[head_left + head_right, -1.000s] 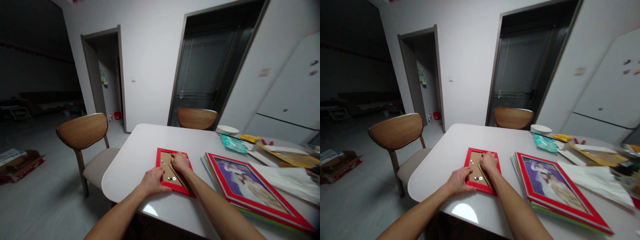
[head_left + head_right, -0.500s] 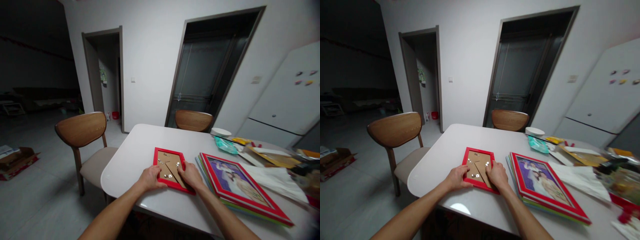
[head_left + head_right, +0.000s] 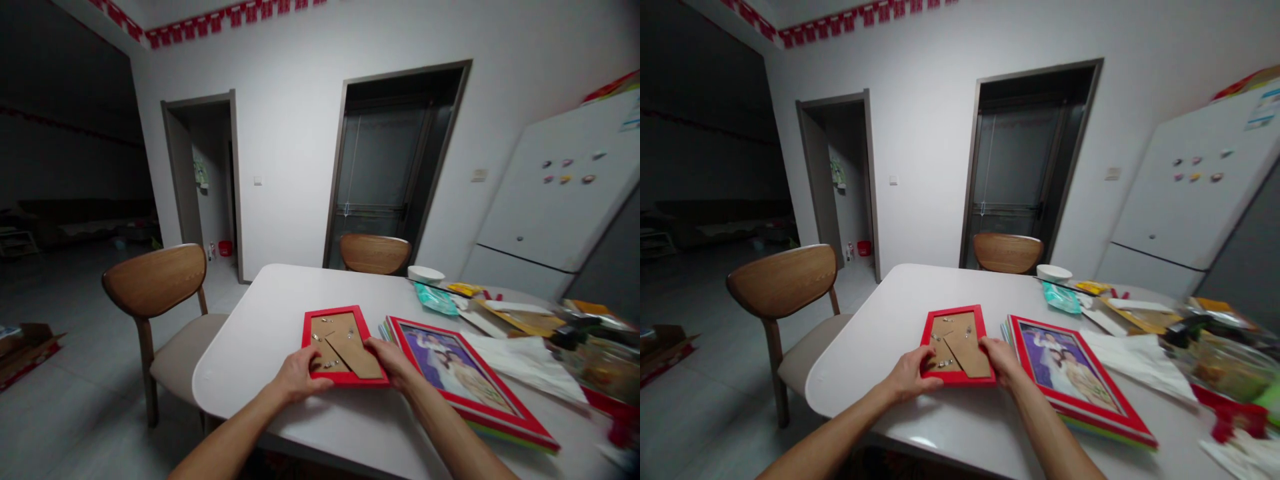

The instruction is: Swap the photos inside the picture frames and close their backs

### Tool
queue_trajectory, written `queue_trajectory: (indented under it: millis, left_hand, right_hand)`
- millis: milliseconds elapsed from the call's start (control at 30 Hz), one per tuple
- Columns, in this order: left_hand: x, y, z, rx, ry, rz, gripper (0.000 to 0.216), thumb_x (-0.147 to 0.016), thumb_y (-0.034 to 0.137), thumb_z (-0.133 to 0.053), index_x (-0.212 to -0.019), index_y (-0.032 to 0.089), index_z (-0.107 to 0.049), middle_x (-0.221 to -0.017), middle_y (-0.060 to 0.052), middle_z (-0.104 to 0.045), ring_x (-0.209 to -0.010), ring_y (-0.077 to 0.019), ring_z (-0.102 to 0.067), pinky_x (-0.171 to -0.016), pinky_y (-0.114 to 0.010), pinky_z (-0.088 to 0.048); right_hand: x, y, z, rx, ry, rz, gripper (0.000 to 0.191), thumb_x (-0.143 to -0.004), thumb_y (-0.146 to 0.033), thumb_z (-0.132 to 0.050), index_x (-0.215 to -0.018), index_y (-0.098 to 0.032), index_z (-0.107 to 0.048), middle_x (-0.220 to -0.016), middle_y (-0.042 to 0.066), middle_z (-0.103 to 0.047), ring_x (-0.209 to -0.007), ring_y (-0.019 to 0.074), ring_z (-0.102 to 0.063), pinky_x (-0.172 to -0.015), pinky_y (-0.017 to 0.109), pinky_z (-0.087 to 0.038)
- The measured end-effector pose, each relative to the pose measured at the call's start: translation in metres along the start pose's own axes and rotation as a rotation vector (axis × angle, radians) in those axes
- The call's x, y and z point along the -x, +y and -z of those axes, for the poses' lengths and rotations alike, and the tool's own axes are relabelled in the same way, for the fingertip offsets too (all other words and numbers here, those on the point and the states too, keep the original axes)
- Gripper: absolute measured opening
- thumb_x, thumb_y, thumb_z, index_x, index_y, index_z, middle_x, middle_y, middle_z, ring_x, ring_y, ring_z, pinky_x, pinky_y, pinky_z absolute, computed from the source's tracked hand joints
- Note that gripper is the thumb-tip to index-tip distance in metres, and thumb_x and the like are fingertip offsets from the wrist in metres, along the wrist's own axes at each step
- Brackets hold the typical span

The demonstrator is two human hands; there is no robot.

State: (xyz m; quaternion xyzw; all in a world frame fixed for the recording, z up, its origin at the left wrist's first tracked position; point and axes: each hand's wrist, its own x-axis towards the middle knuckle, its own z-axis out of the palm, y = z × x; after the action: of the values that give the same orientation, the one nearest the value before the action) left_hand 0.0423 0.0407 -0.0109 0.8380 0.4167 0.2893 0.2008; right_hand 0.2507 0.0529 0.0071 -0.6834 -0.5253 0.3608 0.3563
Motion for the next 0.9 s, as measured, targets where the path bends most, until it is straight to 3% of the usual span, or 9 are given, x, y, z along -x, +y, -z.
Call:
queue_trajectory:
  millis: [133, 333, 433, 533, 667, 800, 900]
  left_hand:
    - [-0.015, 0.018, -0.008, 0.054, 0.049, 0.015, 0.045, -0.070, 0.037, -0.057, -0.109, 0.019, -0.041, -0.101, -0.004, -0.057, -0.087, -0.0160, -0.056, -0.074, -0.026, -0.046]
    - [-0.028, 0.028, -0.014, 0.014, 0.012, -0.058, 0.064, -0.061, 0.031, -0.066, -0.117, 0.018, -0.040, -0.123, -0.008, -0.046, -0.111, -0.0207, -0.043, -0.093, -0.031, -0.035]
    - [-0.024, 0.026, -0.017, -0.012, -0.053, -0.115, 0.060, -0.062, 0.029, -0.064, -0.116, 0.019, -0.042, -0.124, -0.007, -0.045, -0.114, -0.0201, -0.040, -0.096, -0.029, -0.032]
    - [-0.025, 0.023, -0.022, -0.035, -0.090, -0.140, 0.042, -0.074, 0.031, -0.049, -0.114, 0.020, -0.045, -0.123, -0.007, -0.046, -0.114, -0.0222, -0.039, -0.097, -0.036, -0.029]
    - [-0.039, 0.020, -0.031, -0.053, -0.179, -0.193, 0.049, -0.070, 0.042, -0.050, -0.113, 0.019, -0.045, -0.123, -0.009, -0.046, -0.111, -0.0268, -0.043, -0.094, -0.042, -0.032]
    - [-0.046, 0.020, -0.038, -0.128, -0.166, -0.124, 0.054, -0.071, 0.045, -0.043, -0.117, 0.016, -0.039, -0.116, -0.009, -0.052, -0.105, -0.0239, -0.049, -0.087, -0.037, -0.040]
    - [-0.046, 0.018, -0.041, -0.122, -0.149, -0.065, 0.054, -0.071, 0.041, -0.041, -0.118, 0.013, -0.037, -0.113, -0.011, -0.053, -0.103, -0.0238, -0.051, -0.086, -0.037, -0.041]
  right_hand:
    - [0.008, -0.018, -0.001, -0.137, -0.012, 0.048, 0.036, -0.071, -0.022, -0.034, -0.095, -0.008, -0.055, -0.078, 0.011, -0.066, -0.061, 0.0161, -0.062, -0.052, 0.024, -0.049]
    - [0.016, -0.014, -0.002, -0.167, 0.019, 0.085, 0.041, -0.073, -0.016, -0.034, -0.111, -0.009, -0.046, -0.088, 0.013, -0.065, -0.074, 0.0194, -0.062, -0.064, 0.030, -0.049]
    - [0.020, -0.003, -0.005, -0.101, 0.060, 0.068, 0.041, -0.072, -0.015, -0.038, -0.111, -0.008, -0.047, -0.093, 0.013, -0.063, -0.078, 0.0200, -0.061, -0.065, 0.029, -0.049]
    - [0.019, 0.006, -0.004, -0.003, 0.140, 0.049, 0.041, -0.067, -0.013, -0.046, -0.108, -0.011, -0.050, -0.098, 0.010, -0.062, -0.086, 0.0196, -0.059, -0.071, 0.029, -0.047]
    - [0.015, 0.016, 0.004, 0.148, 0.229, 0.043, 0.038, -0.066, -0.020, -0.052, -0.104, -0.016, -0.054, -0.106, 0.007, -0.059, -0.096, 0.0200, -0.053, -0.082, 0.030, -0.041]
    - [0.023, 0.018, 0.003, 0.282, 0.223, 0.090, 0.036, -0.068, -0.031, -0.050, -0.101, -0.017, -0.056, -0.106, 0.008, -0.058, -0.100, 0.0219, -0.049, -0.085, 0.034, -0.037]
    - [0.034, 0.013, -0.004, 0.375, 0.209, 0.150, 0.047, -0.062, -0.050, -0.051, -0.095, -0.017, -0.058, -0.111, 0.012, -0.052, -0.104, 0.0281, -0.043, -0.085, 0.043, -0.033]
